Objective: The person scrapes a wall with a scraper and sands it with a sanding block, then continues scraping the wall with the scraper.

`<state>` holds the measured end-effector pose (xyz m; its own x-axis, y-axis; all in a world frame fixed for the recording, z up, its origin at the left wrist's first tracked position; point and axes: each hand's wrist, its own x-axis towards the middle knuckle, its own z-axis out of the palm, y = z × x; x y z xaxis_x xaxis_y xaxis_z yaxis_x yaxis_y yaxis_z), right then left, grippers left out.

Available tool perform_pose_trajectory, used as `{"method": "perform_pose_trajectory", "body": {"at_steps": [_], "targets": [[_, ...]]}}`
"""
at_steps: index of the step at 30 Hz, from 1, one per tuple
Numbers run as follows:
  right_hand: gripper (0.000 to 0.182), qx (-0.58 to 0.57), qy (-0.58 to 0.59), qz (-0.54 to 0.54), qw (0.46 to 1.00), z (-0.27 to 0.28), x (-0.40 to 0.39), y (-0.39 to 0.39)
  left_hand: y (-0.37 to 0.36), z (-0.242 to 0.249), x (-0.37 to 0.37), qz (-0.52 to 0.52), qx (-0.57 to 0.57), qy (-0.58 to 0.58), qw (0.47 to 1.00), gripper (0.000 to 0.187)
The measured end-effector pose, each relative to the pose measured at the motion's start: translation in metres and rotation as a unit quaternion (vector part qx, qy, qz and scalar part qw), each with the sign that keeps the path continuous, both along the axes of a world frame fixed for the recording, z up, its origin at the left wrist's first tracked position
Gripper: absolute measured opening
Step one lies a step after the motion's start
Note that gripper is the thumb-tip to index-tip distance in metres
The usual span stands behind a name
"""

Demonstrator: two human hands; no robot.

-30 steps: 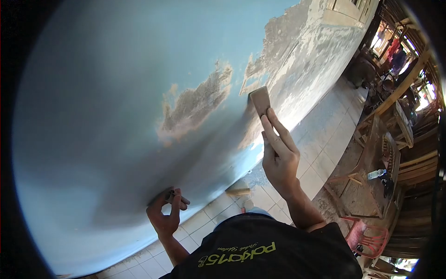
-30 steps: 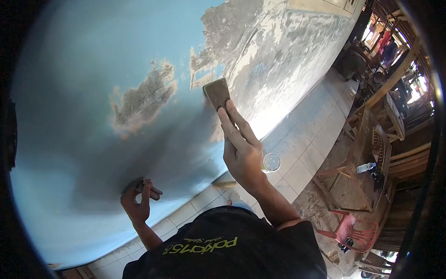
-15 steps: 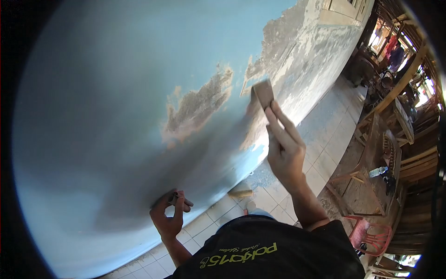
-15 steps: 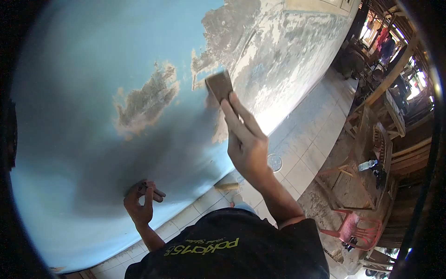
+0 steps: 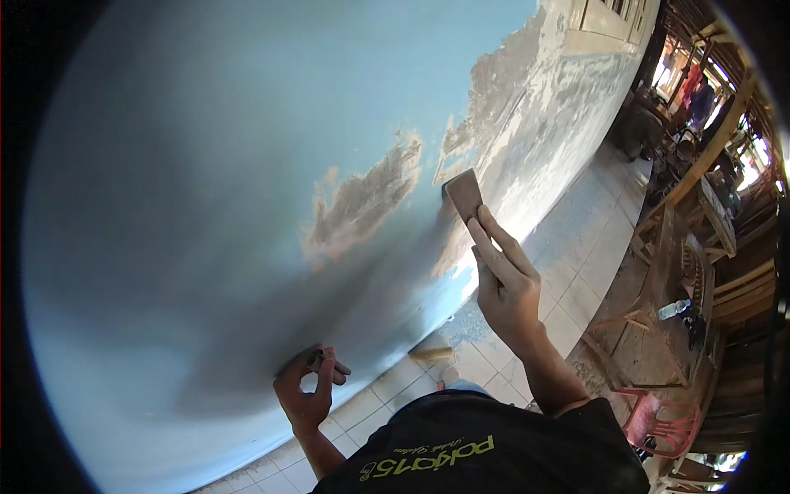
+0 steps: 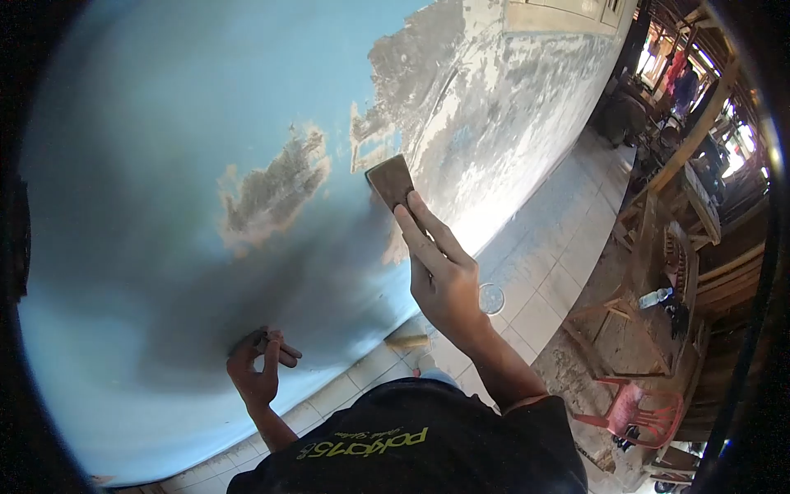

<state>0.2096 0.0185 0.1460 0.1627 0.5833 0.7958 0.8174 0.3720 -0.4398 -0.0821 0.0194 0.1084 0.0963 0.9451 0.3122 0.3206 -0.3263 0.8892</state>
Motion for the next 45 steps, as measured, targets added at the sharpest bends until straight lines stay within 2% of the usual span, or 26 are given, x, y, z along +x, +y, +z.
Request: {"method": "perform_pose_trajectory", "body": {"at_steps": [4, 10, 13, 17, 20, 21, 22, 25, 31, 34, 37, 40, 45], "targets": [[0.039, 0.008, 0.032, 0.003, 0.999, 0.016, 0.003, 0.001, -0.001, -0.004, -0.002, -0.008, -0.003, 0.001, 1.000, 0.007], [0.041, -0.003, -0.004, -0.001, 1.000, 0.011, 0.003, 0.002, -0.003, 0.002, 0.003, 0.016, 0.030, 0.012, 0.999, 0.008], [0.041, 0.020, 0.019, -0.013, 1.000, 0.034, 0.007, 0.008, -0.001, -0.005, -0.002, 0.002, -0.013, -0.009, 1.000, 0.008], [0.042, 0.006, -0.013, -0.010, 1.000, 0.001, 0.004, 0.000, 0.002, -0.003, -0.003, -0.012, -0.016, 0.012, 1.000, 0.007], [0.042, 0.018, -0.021, -0.012, 1.000, 0.017, 0.009, 0.004, -0.003, -0.002, 0.000, 0.010, -0.021, 0.002, 1.000, 0.007], [0.042, 0.018, 0.032, 0.002, 0.999, 0.028, 0.006, 0.004, -0.001, 0.001, 0.001, 0.009, 0.020, 0.015, 1.000, 0.007], [0.042, 0.014, 0.033, -0.002, 0.999, 0.026, 0.006, 0.002, 0.000, 0.002, 0.002, 0.008, 0.062, 0.027, 0.998, 0.007], [0.043, 0.011, -0.024, -0.003, 1.000, 0.012, 0.004, 0.000, -0.001, -0.002, 0.000, -0.004, -0.004, -0.012, 1.000, 0.007], [0.045, -0.004, -0.001, 0.000, 1.000, 0.020, 0.001, -0.003, 0.000, -0.004, -0.001, 0.000, -0.007, -0.002, 1.000, 0.007], [0.046, -0.012, -0.021, -0.001, 1.000, 0.006, 0.001, -0.008, 0.001, -0.009, -0.004, -0.004, -0.001, -0.002, 1.000, 0.007], [0.045, -0.002, -0.011, 0.006, 1.000, 0.004, 0.001, -0.002, -0.002, 0.005, 0.003, 0.006, 0.009, -0.003, 1.000, 0.007], [0.044, 0.021, 0.010, -0.012, 1.000, 0.031, 0.004, 0.005, -0.002, 0.006, 0.002, -0.008, 0.035, 0.004, 0.999, 0.006], [0.039, -0.004, -0.020, -0.013, 1.000, 0.009, 0.001, -0.002, 0.002, 0.000, 0.000, -0.010, 0.005, -0.013, 1.000, 0.006]]}}
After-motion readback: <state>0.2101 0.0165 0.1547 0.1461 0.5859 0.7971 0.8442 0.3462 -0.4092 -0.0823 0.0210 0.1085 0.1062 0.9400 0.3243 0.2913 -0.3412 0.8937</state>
